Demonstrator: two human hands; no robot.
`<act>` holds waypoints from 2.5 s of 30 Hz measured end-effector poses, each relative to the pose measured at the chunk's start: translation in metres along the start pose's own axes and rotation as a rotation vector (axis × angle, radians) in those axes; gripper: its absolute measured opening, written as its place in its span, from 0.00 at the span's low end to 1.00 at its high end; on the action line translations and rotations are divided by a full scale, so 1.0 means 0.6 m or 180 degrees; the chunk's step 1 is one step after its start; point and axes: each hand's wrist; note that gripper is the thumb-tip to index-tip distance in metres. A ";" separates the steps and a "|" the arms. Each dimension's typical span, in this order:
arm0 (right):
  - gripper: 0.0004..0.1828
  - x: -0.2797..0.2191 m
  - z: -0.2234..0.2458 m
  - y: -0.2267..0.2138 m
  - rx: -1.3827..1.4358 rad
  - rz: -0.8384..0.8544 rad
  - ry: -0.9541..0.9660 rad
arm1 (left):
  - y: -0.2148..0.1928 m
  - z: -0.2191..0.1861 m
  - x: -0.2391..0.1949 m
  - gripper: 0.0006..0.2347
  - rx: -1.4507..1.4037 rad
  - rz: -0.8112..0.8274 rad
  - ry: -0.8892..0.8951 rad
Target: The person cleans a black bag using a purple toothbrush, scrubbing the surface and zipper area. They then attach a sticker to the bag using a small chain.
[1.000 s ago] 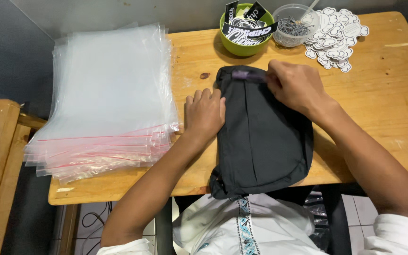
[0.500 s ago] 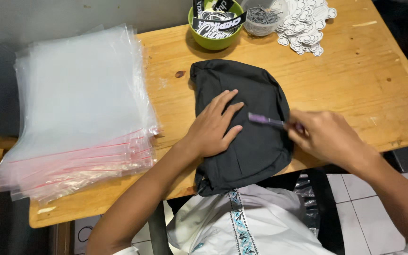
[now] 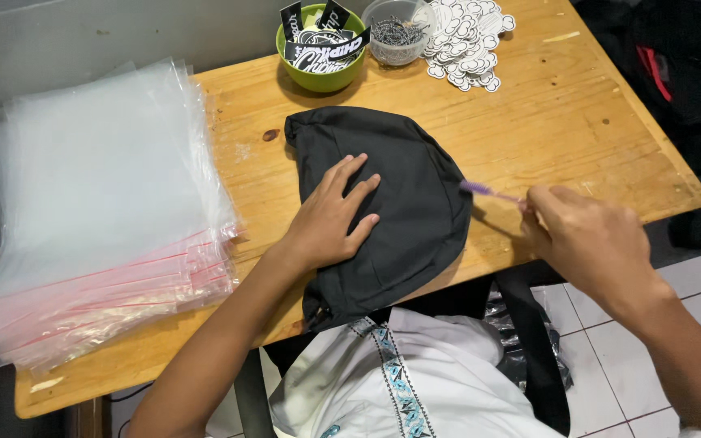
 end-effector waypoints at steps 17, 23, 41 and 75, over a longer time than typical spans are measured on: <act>0.08 0.112 0.043 0.087 0.0080 -0.0075 -0.0038 | -0.005 -0.004 0.000 0.21 0.0044 -0.0066 0.0029; 0.08 0.210 0.061 0.078 0.0471 -0.1043 0.0279 | 0.004 0.004 0.000 0.21 -0.0273 -0.0240 0.0008; 0.25 0.324 0.274 -0.011 0.2273 0.1137 -0.0915 | -0.110 -0.018 -0.023 0.02 -0.1475 -0.3667 0.0072; 0.10 0.136 -0.102 0.122 0.2239 -0.0259 0.0405 | -0.048 -0.090 -0.001 0.08 0.0163 0.0055 0.0896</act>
Point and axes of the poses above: each hand's wrist, its own x-axis towards the middle knuckle, its own y-axis out of the palm, z = x × y, and after that the axes turned 8 degrees about -y, right-handed
